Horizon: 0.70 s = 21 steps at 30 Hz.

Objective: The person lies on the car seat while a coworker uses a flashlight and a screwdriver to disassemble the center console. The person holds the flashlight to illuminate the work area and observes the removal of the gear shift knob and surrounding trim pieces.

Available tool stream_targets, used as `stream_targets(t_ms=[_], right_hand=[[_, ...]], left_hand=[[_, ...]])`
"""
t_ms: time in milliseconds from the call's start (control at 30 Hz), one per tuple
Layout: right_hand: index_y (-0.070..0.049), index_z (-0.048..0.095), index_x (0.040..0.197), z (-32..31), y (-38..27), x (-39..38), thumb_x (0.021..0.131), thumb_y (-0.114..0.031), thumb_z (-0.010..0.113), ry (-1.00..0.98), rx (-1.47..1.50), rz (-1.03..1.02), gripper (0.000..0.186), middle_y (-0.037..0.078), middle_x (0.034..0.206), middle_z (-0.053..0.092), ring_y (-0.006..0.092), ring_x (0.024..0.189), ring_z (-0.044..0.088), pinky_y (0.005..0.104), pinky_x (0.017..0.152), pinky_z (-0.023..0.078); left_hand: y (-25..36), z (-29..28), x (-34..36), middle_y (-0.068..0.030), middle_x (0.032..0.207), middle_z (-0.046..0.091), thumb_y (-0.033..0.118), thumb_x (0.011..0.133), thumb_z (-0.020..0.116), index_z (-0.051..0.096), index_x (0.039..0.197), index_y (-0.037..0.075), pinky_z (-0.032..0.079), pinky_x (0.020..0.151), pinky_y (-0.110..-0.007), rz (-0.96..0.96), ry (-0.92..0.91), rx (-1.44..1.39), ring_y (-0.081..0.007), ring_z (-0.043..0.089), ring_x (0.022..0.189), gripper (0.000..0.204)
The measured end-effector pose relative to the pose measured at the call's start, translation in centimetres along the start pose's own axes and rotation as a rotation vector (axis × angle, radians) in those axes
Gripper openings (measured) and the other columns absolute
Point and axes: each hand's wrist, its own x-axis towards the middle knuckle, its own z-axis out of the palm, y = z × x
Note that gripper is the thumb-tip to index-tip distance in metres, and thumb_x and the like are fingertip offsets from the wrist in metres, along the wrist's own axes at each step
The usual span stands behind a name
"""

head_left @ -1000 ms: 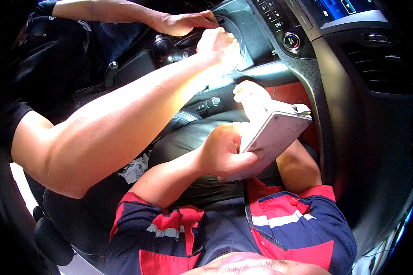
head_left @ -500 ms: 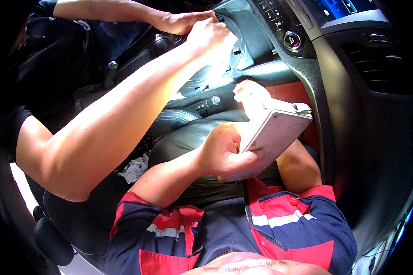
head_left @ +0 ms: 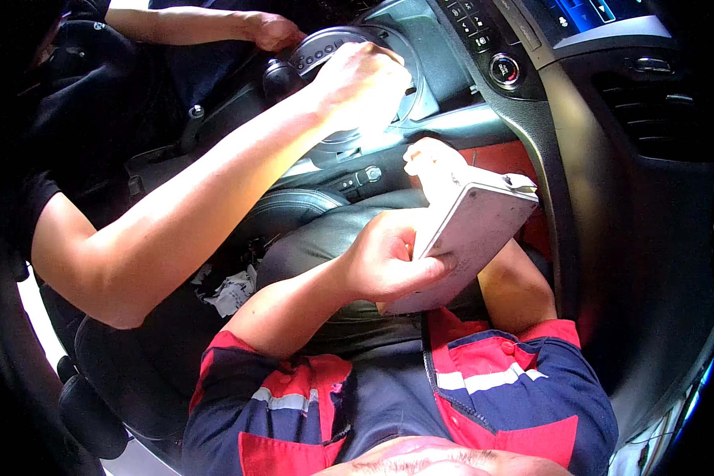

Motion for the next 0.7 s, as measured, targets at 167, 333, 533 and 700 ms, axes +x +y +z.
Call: stream_targets(t_ms=[167,333,533,700], right_hand=[[-0.001,0.067,0.082,-1.0,3.3,0.2,0.088,-0.012,0.053,-0.041,-0.044,-0.247,0.019,0.015,0.091,0.068,0.0248,0.085,0.065,0.0345,0.076,0.051],[-0.001,0.068,0.087,-0.8,2.2,-0.6,0.088,-0.014,0.052,-0.054,-0.038,-0.177,0.021,0.016,0.095,0.068,0.0258,0.087,0.066,0.0350,0.077,0.051],[-0.001,0.069,0.092,-0.4,-1.1,-2.5,0.089,-0.016,0.050,-0.115,-0.175,-0.091,0.024,0.017,0.100,0.068,0.0269,0.089,0.067,0.0357,0.079,0.052],[-0.001,0.070,0.097,-1.2,-5.1,-3.3,0.090,-0.017,0.049,-0.386,-0.618,0.214,0.027,0.018,0.104,0.068,0.0279,0.092,0.067,0.0362,0.080,0.052]], left_hand=[[0.0,0.2,0.0,-0.0069,0.097,0.065,0.007,0.084,0.061,0.063,0.103,-0.002,0.047,0.081,-0.029,-0.026,0.009,-0.041,-0.0125,0.058,0.091,0.021],[-0.1,0.5,0.1,-0.0056,0.084,0.066,0.011,0.082,0.065,0.064,0.094,0.000,0.048,0.072,-0.029,0.044,0.096,-0.035,-0.0098,0.058,0.079,0.016],[-1.1,0.1,-1.0,-0.0050,0.091,0.066,0.009,0.083,0.065,0.063,0.101,0.000,0.048,0.079,-0.029,-0.042,0.119,-0.130,-0.0129,0.060,0.086,0.020],[-0.2,-1.2,-1.6,-0.0101,0.109,0.064,0.019,0.089,0.058,0.056,0.120,-0.003,0.048,0.086,-0.032,-0.174,0.148,-0.445,-0.0173,0.061,0.097,0.038]])
